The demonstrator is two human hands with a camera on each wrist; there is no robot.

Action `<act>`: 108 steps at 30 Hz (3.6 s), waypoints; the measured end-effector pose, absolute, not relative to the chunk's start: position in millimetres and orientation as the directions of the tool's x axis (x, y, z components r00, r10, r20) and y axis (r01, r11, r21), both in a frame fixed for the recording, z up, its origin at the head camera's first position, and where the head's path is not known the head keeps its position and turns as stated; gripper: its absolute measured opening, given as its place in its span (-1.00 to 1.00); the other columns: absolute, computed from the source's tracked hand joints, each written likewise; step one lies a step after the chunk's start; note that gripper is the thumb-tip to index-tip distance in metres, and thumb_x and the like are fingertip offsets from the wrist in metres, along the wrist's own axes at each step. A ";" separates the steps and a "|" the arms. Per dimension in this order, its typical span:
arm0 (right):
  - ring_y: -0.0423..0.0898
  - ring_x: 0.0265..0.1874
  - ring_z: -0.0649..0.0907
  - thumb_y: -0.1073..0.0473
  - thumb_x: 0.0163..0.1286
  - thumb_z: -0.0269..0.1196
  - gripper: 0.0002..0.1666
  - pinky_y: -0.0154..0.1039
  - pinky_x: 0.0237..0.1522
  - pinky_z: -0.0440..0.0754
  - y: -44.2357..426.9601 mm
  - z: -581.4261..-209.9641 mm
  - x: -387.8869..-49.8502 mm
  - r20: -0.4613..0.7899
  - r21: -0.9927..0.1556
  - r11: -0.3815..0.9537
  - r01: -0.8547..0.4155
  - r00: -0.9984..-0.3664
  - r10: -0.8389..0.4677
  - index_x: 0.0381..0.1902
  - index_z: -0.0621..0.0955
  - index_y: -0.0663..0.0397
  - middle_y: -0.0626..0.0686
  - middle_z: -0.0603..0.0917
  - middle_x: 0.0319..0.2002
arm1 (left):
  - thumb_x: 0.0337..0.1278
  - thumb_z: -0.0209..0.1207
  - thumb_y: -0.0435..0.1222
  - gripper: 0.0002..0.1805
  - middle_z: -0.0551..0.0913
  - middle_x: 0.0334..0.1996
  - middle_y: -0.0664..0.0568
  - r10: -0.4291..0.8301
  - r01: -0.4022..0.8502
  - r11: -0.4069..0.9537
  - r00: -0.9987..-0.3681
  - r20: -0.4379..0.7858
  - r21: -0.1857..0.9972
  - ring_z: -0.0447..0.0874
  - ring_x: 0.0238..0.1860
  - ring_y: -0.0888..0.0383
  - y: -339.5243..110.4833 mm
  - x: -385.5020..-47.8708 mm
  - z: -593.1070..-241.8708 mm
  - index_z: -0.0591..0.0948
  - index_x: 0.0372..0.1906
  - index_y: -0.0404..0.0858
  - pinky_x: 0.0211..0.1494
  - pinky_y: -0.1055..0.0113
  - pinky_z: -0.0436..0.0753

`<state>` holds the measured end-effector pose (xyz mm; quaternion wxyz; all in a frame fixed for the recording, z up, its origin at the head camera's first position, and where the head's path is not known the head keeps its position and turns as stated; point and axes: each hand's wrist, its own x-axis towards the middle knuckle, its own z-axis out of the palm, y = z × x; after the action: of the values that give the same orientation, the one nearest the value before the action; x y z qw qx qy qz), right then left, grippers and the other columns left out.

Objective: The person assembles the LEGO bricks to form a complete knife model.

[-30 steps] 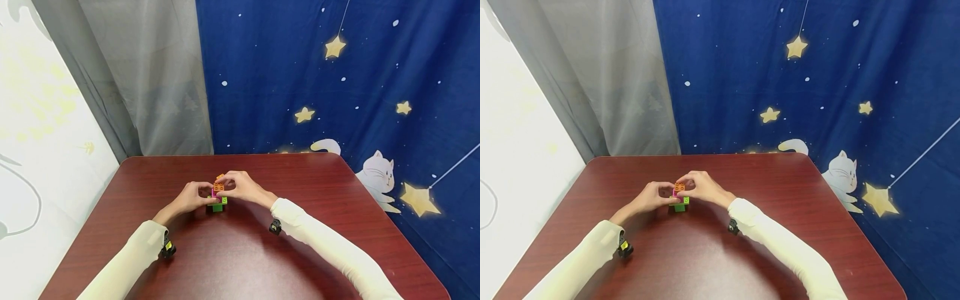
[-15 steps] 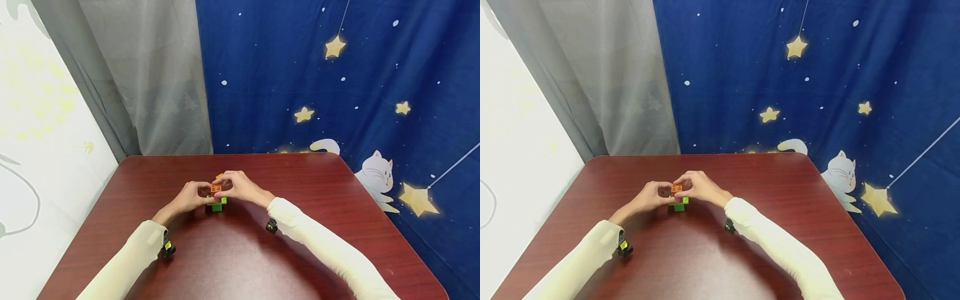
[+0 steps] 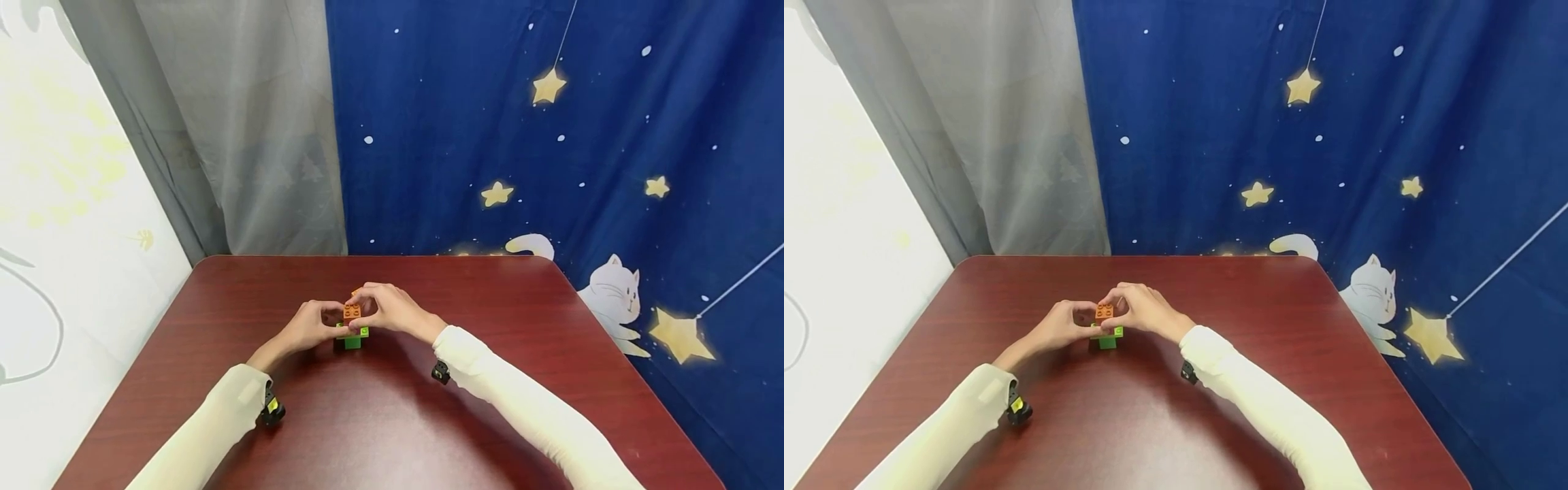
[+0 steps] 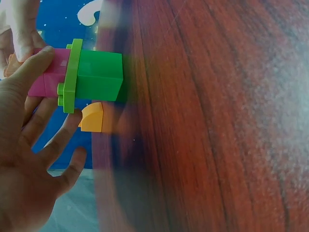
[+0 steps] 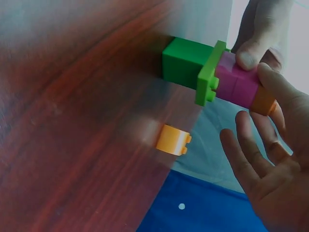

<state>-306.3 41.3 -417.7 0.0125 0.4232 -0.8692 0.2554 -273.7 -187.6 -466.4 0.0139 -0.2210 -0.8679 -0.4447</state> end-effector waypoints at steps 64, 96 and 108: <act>0.01 -0.10 0.77 0.26 0.29 0.51 -0.53 -0.16 0.05 0.70 30.5 -485.8 -377.0 0.224 -0.634 0.543 -0.550 -0.803 -0.552 0.13 0.66 0.17 0.15 0.75 -0.05 | 0.10 0.54 -0.07 -0.41 0.77 0.03 0.02 0.404 0.432 0.471 -0.881 0.247 0.769 0.74 0.08 0.04 -188.6 -265.6 -453.9 0.66 0.24 -0.09 0.15 -0.07 0.68; -0.05 -0.11 0.76 0.24 0.23 0.56 -0.54 -0.12 0.04 0.72 82.1 -475.8 -358.1 0.212 -0.641 0.484 -0.596 -0.743 -0.634 0.06 0.69 0.22 0.07 0.80 -0.13 | 0.09 0.55 -0.12 -0.59 0.81 -0.13 0.17 0.325 0.404 0.492 -0.907 0.267 0.771 0.77 -0.04 0.19 -183.2 -261.5 -453.7 0.74 0.06 -0.02 0.13 -0.01 0.68; -0.13 -0.09 0.77 0.25 0.20 0.58 -0.56 -0.09 0.10 0.70 87.2 -439.0 -341.1 0.303 -0.622 0.423 -0.659 -0.701 -0.646 0.03 0.70 0.03 -0.01 0.80 -0.13 | 0.07 0.56 -0.13 -0.56 0.82 -0.15 0.07 0.321 0.387 0.480 -0.912 0.253 0.787 0.79 -0.06 0.00 -182.3 -261.4 -454.9 0.74 0.06 -0.13 0.09 -0.08 0.69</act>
<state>-341.1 87.2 -439.0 0.0088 0.3868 -0.8434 0.3729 -261.4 -182.3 -454.9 0.0353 -0.2062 -0.8594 -0.4666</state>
